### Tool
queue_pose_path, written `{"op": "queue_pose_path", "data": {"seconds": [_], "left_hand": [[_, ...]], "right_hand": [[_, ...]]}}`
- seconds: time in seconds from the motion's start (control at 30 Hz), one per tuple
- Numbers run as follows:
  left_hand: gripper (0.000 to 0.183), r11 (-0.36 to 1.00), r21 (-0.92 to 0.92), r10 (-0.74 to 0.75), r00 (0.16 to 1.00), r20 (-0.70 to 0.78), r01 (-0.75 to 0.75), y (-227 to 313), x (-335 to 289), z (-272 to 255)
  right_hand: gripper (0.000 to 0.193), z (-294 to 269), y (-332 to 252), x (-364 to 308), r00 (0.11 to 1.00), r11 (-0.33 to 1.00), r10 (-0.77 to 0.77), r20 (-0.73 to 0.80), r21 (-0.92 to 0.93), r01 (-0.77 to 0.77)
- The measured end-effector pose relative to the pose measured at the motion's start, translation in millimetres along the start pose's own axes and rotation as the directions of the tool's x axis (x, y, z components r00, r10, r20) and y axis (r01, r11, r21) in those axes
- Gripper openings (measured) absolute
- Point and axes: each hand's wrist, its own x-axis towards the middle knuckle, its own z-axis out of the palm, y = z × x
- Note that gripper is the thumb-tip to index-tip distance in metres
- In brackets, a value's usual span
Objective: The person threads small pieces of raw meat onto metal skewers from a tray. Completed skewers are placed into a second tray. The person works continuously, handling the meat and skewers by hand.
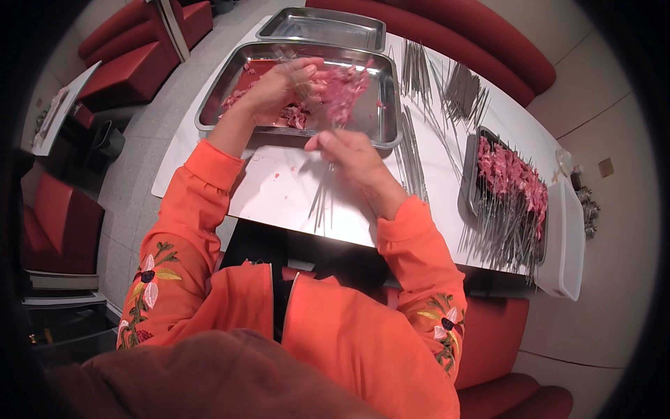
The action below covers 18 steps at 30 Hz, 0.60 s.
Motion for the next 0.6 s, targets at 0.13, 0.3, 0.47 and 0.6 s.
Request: {"op": "queue_pose_path", "data": {"seconds": [0.13, 0.3, 0.47, 0.6], "left_hand": [[0.025, 0.991, -0.135, 0.027, 0.993, 0.114, -0.011, 18, -7, -8], [0.016, 0.999, -0.04, 0.029, 0.999, -0.037, -0.031, 11, -3, -3], [0.017, 0.987, 0.15, -0.048, 0.998, -0.037, 0.053, 8, 4, -9], [0.022, 0.466, 0.883, 0.223, 0.973, -0.052, -0.06, -5, 25, -31]], "right_hand": [[0.029, -11, 5, 6, 0.989, 0.992, 0.057, -0.133, 0.12, -0.041], [0.03, -5, 8, 8, 0.994, 0.961, 0.027, -0.102, 0.277, 0.002], [0.028, -6, 11, 7, 0.999, 0.982, -0.004, -0.044, 0.19, 0.013], [0.025, -12, 10, 8, 0.978, 0.981, -0.048, -0.204, 0.176, 0.085]]}}
